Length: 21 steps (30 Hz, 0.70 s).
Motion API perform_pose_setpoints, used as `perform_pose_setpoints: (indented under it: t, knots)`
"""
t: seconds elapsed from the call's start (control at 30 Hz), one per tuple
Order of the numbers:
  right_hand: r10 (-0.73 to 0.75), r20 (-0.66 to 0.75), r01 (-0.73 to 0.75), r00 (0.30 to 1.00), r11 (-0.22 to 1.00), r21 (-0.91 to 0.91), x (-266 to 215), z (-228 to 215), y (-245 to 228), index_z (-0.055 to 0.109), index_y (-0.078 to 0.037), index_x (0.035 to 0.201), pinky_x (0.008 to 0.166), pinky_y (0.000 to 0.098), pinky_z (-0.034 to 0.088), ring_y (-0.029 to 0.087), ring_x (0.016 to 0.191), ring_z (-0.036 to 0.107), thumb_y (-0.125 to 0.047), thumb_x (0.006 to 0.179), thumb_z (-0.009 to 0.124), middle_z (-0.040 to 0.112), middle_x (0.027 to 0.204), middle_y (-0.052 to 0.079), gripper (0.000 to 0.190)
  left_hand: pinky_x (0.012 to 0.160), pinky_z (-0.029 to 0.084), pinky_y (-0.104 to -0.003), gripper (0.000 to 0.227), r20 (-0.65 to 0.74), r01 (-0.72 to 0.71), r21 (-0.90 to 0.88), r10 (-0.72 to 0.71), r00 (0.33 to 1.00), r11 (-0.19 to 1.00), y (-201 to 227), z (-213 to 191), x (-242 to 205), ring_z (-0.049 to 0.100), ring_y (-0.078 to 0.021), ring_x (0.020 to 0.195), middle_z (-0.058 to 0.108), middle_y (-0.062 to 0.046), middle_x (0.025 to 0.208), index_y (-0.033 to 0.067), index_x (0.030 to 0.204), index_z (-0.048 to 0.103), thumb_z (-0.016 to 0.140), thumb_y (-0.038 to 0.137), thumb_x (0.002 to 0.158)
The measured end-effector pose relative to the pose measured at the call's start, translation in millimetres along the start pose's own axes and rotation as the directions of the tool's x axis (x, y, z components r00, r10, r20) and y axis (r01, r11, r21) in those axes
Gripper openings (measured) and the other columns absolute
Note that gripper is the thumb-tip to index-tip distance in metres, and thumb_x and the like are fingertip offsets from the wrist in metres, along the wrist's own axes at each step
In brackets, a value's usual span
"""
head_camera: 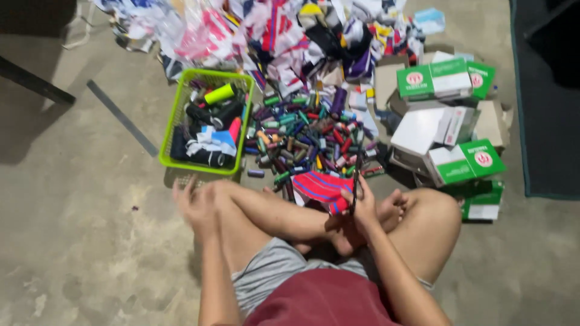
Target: The person trims excess material and loose threads from a textile item using scissors.
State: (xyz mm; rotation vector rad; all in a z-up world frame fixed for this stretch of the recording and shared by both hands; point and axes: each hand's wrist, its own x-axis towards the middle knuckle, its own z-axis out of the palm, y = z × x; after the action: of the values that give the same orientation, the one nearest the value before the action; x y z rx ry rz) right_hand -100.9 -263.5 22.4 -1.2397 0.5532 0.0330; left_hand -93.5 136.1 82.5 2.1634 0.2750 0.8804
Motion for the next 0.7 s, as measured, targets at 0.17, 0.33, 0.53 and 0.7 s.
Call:
perform_pose_setpoints:
  t: [0.17,0.33,0.53,0.7]
  knots:
    - [-0.082,0.046,0.081,0.996,0.996,0.03,37,-28,13,0.041,-0.015,0.157,0.034,0.0412,0.061,0.032,0.047,0.067,-0.01,0.084,0.083,0.065,0.087,0.022,0.084,0.078,0.053,-0.025,0.017,0.455,0.246,-0.395,-0.044,0.889,0.885,130,149,-7,0.066,-0.0131,0.087,0.072,-0.002,0.088,0.021,0.101,0.075,0.081,0.023,0.085]
    - [-0.201,0.055,0.193,0.978,0.972,0.13,26,-18,-8,0.042,-0.014,0.156,0.034,0.04,0.061,0.03,0.049,0.067,-0.011,0.088,0.077,0.063,0.084,0.021,0.076,0.087,0.057,-0.053,0.061,0.983,0.301,-0.02,-0.037,0.182,0.954,145,191,-69,0.073,-0.0408,0.092,0.077,-0.018,0.086,0.0094,0.087,0.077,0.042,0.057,0.104]
    - [-0.181,0.158,0.157,0.971,0.976,0.154,16,-3,-10,0.039,-0.016,0.158,0.042,0.044,0.065,0.031,0.055,0.071,-0.006,0.088,0.076,0.067,0.091,0.022,0.079,0.07,0.068,-0.041,0.074,0.965,0.846,0.116,-0.26,0.028,0.521,88,215,-106,0.07,-0.0238,0.077,0.073,-0.024,0.101,-0.0012,0.109,0.076,0.061,0.07,0.098]
    - [-0.208,0.184,0.226,0.961,0.971,-0.084,35,0,9,0.037,-0.011,0.158,0.045,0.0385,0.066,0.024,0.054,0.07,-0.009,0.087,0.081,0.069,0.089,0.019,0.084,0.072,0.057,-0.046,0.049,0.978,0.59,-0.048,-0.083,0.193,0.806,38,236,-113,0.068,-0.0307,0.082,0.07,-0.023,0.088,-0.0031,0.103,0.075,0.063,0.045,0.103]
